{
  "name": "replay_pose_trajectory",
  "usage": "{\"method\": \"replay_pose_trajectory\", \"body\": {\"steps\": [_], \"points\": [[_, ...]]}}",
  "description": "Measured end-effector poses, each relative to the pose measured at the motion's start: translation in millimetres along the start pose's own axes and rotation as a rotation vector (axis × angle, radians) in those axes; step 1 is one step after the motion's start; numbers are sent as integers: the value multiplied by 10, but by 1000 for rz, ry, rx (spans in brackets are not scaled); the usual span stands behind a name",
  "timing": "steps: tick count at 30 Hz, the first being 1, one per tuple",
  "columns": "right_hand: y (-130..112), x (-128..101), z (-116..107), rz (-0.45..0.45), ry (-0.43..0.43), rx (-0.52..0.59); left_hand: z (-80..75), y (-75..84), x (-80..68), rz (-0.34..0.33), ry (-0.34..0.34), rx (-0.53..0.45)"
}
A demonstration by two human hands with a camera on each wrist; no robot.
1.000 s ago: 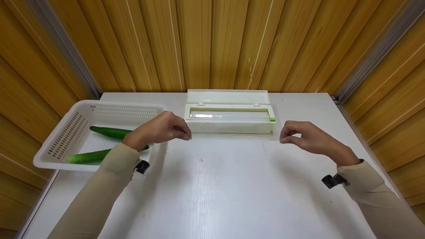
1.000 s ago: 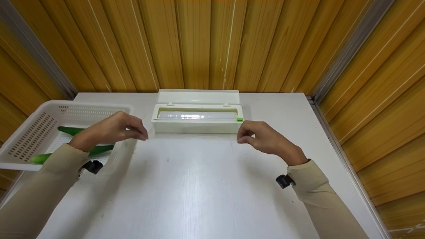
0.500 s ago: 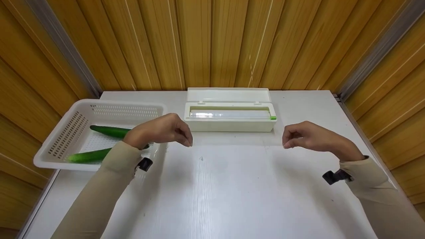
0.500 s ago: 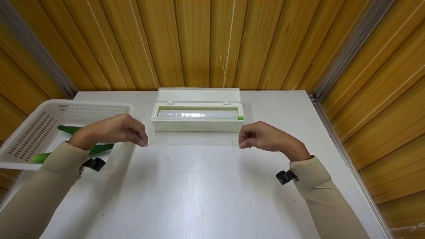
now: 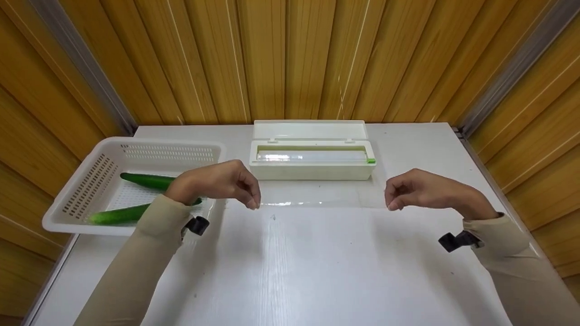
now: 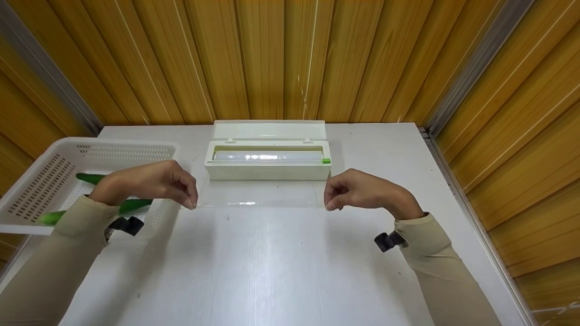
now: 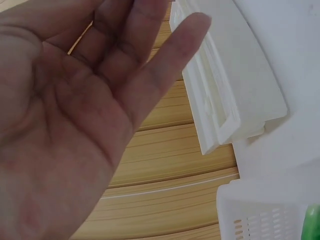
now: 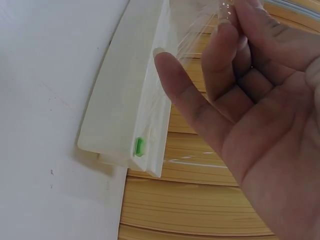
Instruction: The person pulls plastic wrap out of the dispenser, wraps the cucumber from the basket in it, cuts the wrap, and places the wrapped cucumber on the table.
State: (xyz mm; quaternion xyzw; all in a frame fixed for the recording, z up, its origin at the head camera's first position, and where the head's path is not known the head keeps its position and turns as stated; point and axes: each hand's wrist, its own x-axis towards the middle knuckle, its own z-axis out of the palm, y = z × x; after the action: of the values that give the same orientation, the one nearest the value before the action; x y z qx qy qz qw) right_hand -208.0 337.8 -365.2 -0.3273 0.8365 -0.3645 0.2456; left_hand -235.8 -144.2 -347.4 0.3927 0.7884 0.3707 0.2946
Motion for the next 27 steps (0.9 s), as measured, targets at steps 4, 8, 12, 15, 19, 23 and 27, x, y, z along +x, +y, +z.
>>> {"method": "replay_pose_trajectory", "body": {"steps": [4,8,12,15,19,23,27], "points": [[42,33,77,64,-18,6,68,-48,26,-16,-25,23],[100,59,174,115,-20,-3,141,-85,49,-49,-28,51],[179,78,274,117,-21,-27,234,-133,91,-59,-43,95],[252,89,338,109,-24,-40,322,-194,144,-54,-55,127],[374,99,427,80,-14,-60,462,-281,212,-52,-59,183],[512,116,530,68,5,-95,622,-340,257,-61,-43,254],[633,145,631,49,26,-122,768,-425,282,-87,-12,299]]}}
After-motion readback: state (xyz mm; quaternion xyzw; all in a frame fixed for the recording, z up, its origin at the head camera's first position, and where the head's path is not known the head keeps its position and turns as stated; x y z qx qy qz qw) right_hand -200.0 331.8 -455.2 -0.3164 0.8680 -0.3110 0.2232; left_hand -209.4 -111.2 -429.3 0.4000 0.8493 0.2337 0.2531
